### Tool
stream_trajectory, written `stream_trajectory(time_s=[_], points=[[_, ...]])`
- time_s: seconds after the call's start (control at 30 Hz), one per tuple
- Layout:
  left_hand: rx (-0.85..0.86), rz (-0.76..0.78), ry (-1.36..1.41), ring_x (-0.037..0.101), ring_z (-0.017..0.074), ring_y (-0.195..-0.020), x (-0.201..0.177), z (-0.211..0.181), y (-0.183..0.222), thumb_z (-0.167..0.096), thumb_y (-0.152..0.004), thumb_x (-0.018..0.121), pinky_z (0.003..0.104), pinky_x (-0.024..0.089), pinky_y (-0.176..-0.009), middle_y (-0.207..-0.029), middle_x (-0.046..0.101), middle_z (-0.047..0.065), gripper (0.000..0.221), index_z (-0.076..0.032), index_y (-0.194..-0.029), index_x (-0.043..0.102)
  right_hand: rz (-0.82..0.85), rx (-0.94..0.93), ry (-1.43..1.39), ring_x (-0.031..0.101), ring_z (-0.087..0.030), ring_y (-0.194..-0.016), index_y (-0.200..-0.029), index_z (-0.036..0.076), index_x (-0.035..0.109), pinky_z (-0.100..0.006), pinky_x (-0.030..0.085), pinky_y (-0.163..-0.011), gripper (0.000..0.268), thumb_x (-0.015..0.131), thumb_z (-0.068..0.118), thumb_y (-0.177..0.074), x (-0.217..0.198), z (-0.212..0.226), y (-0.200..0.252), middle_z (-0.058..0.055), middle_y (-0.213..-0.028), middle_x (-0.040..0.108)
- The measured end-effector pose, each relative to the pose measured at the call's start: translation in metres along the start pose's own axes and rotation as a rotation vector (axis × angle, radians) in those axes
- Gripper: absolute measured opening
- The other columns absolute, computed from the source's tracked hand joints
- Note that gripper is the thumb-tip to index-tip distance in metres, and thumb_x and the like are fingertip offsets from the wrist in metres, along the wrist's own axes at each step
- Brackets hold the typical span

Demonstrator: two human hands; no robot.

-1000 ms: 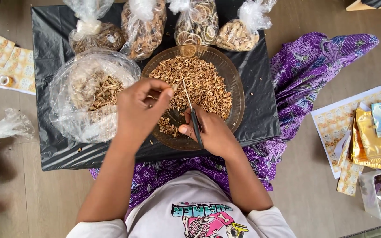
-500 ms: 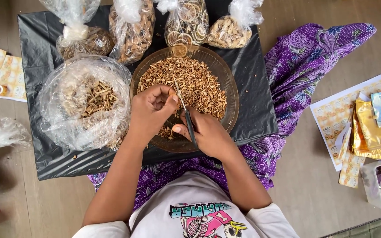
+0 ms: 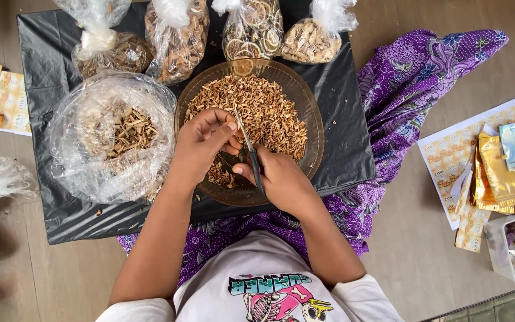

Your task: Cutting dried herbs into smaller pieces using scissors over a glass bowl

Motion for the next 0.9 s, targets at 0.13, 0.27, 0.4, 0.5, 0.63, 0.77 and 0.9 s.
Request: stream_trajectory(time_s=[0.13, 0.27, 0.4, 0.5, 0.63, 0.77, 0.9], points=[[-0.015, -0.01, 0.014, 0.072, 0.0159, -0.07, -0.002, 0.004, -0.001, -0.011, -0.099, 0.063, 0.029, 0.067, -0.064, -0.08, 0.068, 0.013, 0.014, 0.002, -0.098, 0.065, 0.004, 0.021, 0.045, 0.066, -0.033, -0.063, -0.107, -0.002, 0.06, -0.042, 0.051, -0.066, 0.041, 0.059, 0.038, -0.1, 0.001, -0.001, -0.001, -0.017, -0.064, 0.066], [-0.011, -0.009, 0.024, 0.071, 0.0151, -0.069, -0.002, 0.004, 0.0, -0.013, -0.101, 0.062, 0.028, 0.065, -0.062, -0.08, 0.067, 0.012, 0.014, 0.0, -0.098, 0.064, 0.013, 0.042, 0.085, 0.069, -0.035, -0.067, -0.114, -0.006, 0.059, -0.045, 0.052, -0.07, 0.046, 0.058, 0.039, -0.1, 0.002, -0.001, -0.002, -0.018, -0.067, 0.067], [0.046, 0.033, -0.007, 0.066, 0.0155, -0.069, 0.004, -0.004, 0.002, -0.015, -0.106, 0.057, 0.028, 0.063, -0.06, -0.083, 0.061, 0.012, 0.015, -0.001, -0.102, 0.061, 0.009, 0.05, 0.087, 0.068, -0.032, -0.065, -0.108, -0.002, 0.061, -0.042, 0.052, -0.07, 0.042, 0.057, 0.039, -0.101, 0.0, 0.006, -0.002, -0.015, -0.064, 0.065], [0.059, 0.039, -0.025, 0.064, 0.0154, -0.068, 0.003, -0.001, 0.0, -0.017, -0.107, 0.056, 0.028, 0.061, -0.058, -0.083, 0.06, 0.012, 0.017, -0.001, -0.102, 0.06, 0.001, 0.037, 0.083, 0.067, -0.035, -0.065, -0.103, -0.001, 0.06, -0.044, 0.052, -0.07, 0.041, 0.058, 0.039, -0.1, -0.002, 0.006, 0.0, -0.015, -0.064, 0.065], [0.047, 0.061, -0.084, 0.062, 0.0159, -0.065, 0.004, -0.006, 0.0, -0.016, -0.108, 0.054, 0.028, 0.06, -0.056, -0.079, 0.059, 0.011, 0.018, -0.001, -0.1, 0.061, -0.012, 0.028, 0.043, 0.066, -0.035, -0.063, -0.1, 0.0, 0.06, -0.044, 0.052, -0.069, 0.039, 0.058, 0.039, -0.1, -0.002, 0.005, 0.0, -0.017, -0.063, 0.064], [0.054, 0.077, -0.112, 0.064, 0.0163, -0.069, 0.004, -0.006, -0.001, -0.015, -0.109, 0.054, 0.028, 0.06, -0.058, -0.081, 0.061, 0.011, 0.019, 0.0, -0.1, 0.061, 0.003, -0.008, -0.065, 0.063, -0.034, -0.061, -0.091, 0.003, 0.058, -0.042, 0.051, -0.066, 0.031, 0.059, 0.033, -0.101, -0.002, 0.0, 0.0, -0.017, -0.061, 0.062], [0.045, 0.075, -0.109, 0.068, 0.0167, -0.076, 0.006, -0.011, 0.001, -0.016, -0.109, 0.054, 0.028, 0.062, -0.064, -0.084, 0.064, 0.011, 0.02, 0.001, -0.102, 0.06, 0.012, -0.028, -0.125, 0.06, -0.028, -0.059, -0.086, 0.005, 0.058, -0.038, 0.05, -0.064, 0.028, 0.061, 0.03, -0.1, -0.004, 0.002, -0.001, -0.014, -0.058, 0.061]])
Point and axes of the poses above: each hand's wrist, its own y-axis away from the middle knuckle, its own x-axis out of the palm, z = x × y, the point moved 4 cm from there along -y, towards the middle knuckle
